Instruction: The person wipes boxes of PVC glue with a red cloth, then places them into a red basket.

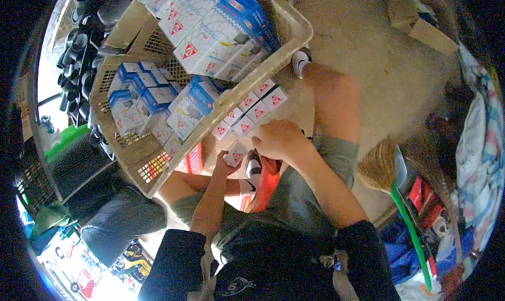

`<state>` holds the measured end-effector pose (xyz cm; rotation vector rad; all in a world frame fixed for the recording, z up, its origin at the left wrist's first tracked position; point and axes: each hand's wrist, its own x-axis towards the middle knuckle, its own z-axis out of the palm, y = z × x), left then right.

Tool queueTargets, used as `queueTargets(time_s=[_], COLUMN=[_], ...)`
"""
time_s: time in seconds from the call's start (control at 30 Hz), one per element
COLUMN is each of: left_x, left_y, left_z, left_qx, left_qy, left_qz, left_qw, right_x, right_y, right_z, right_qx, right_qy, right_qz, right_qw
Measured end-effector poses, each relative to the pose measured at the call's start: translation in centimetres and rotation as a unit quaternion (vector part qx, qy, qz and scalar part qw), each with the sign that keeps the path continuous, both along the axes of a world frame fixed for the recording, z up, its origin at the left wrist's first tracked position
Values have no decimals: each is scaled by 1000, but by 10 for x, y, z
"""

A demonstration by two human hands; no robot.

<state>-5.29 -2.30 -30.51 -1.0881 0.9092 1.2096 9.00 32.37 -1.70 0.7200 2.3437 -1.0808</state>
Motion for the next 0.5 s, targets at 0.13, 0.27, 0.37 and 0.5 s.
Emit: queueTargets(time_s=[0.13, 0.27, 0.37, 0.5], left_x=[0, -21, -18, -7], left_y=[17, 16, 39, -6], left_z=[-32, -61, -37, -109], left_qx=[-60, 2, -6, -36], left_qy=[68, 28, 34, -27], left_qz=[24, 105, 180, 274], left_qw=[996, 994, 983, 961], right_x=[4, -1, -3, 2], right_y=[-3, 3, 2, -5], right_z=[-5, 9, 13, -4], right_qx=[-23, -53, -52, -16], right_qy=[-25, -49, -42, -33], right_qz=[-22, -19, -26, -10], right_qw=[999, 997, 997, 999])
